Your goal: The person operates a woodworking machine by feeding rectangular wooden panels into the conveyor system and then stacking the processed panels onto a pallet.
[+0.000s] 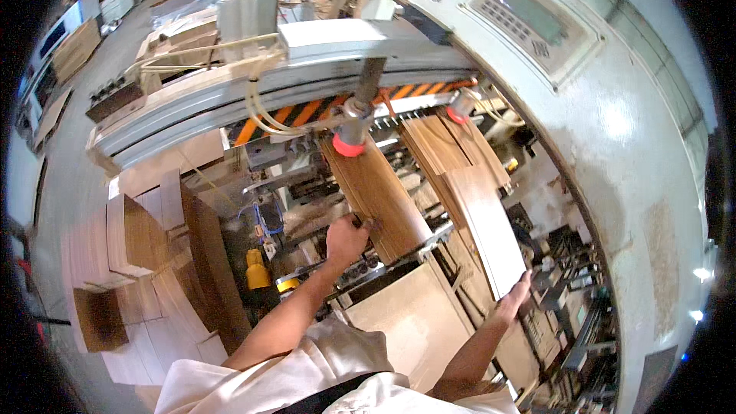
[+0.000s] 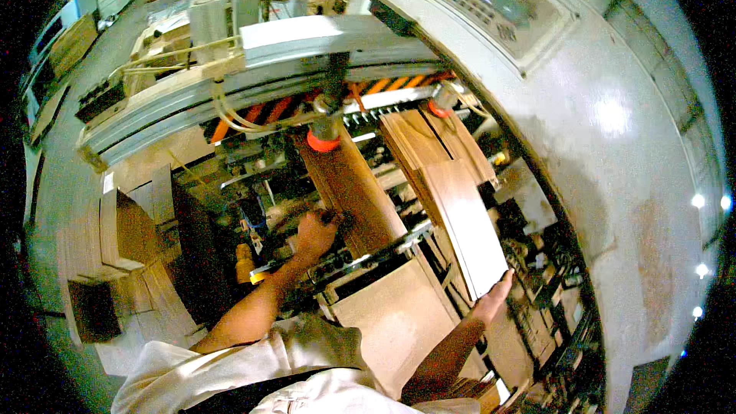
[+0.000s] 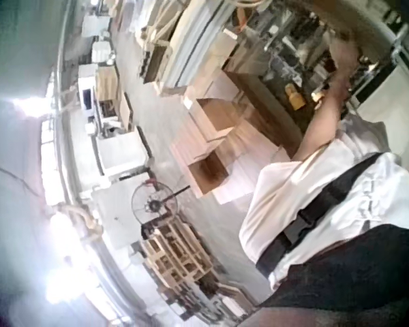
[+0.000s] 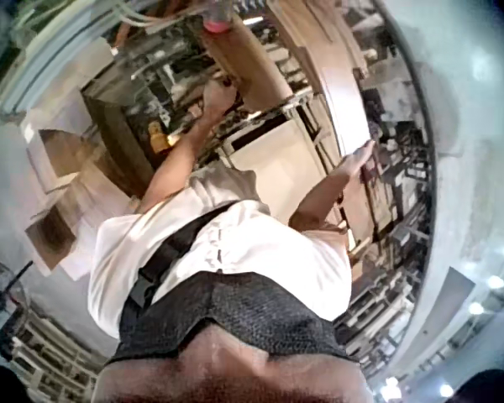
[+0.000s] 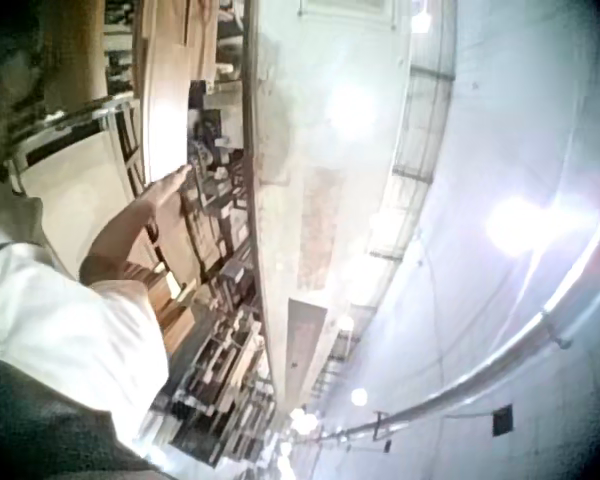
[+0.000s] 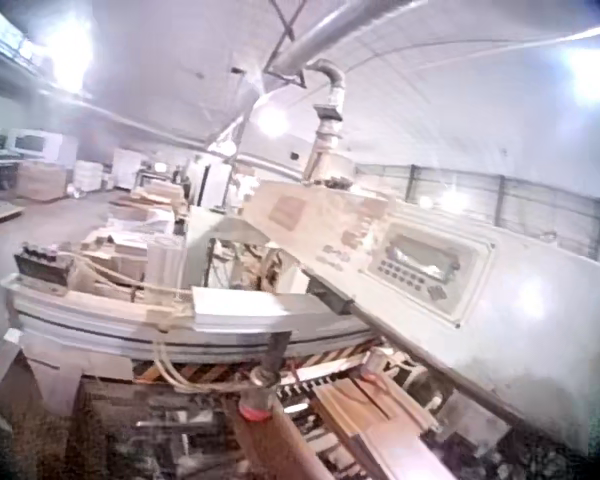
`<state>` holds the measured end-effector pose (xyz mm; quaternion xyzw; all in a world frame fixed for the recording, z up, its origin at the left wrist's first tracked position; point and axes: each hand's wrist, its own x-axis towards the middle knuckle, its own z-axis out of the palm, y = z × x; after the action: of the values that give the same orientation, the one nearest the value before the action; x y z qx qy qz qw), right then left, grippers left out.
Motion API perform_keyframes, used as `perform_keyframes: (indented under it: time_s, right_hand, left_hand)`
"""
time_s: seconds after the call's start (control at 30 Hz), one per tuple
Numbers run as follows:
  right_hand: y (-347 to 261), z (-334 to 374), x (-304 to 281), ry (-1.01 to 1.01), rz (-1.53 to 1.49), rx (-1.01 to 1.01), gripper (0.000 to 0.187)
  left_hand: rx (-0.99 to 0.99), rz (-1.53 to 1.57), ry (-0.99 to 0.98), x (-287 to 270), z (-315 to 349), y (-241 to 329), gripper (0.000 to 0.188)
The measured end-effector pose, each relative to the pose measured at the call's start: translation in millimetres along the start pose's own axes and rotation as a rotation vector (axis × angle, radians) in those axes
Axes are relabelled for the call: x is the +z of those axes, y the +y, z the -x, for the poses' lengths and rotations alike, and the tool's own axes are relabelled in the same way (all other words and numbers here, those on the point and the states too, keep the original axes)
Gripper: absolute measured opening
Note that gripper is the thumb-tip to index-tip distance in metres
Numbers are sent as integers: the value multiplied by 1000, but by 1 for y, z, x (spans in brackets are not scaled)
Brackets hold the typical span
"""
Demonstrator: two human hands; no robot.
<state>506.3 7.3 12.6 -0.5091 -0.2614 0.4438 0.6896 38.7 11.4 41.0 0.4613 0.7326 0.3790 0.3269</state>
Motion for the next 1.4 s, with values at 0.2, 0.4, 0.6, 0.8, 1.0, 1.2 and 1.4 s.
perform_keyframes:
  time_s: [0.2,0.4,0.6,0.8,1.0,1.2,1.4]
  right_hand:
    - [40,-73,78,-13,-217,265,47]
    - [57,-91,146,-80,19,153,11]
    - [68,-120,165,-30,-40,192,11]
    - [80,-160,146,-123,14,218,13]
    - [67,-78,174,-348,42,244,62]
    - [113,60,163,-178,328,115,81]
    - [214,259,197,-817,743,389,75]
  left_hand:
    - [11,43,-16,4,0,-10,33]
    - [2,29,-46,2,-1,-13,35]
    - [-12,1,-55,8,-4,-14,41]
    - [72,17,-145,1,-3,-14,48]
    - [192,185,-208,-1,-8,-71,53]
    - [138,299,-211,-78,27,-105,49]
    - [-206,284,159,-133,68,-286,54]
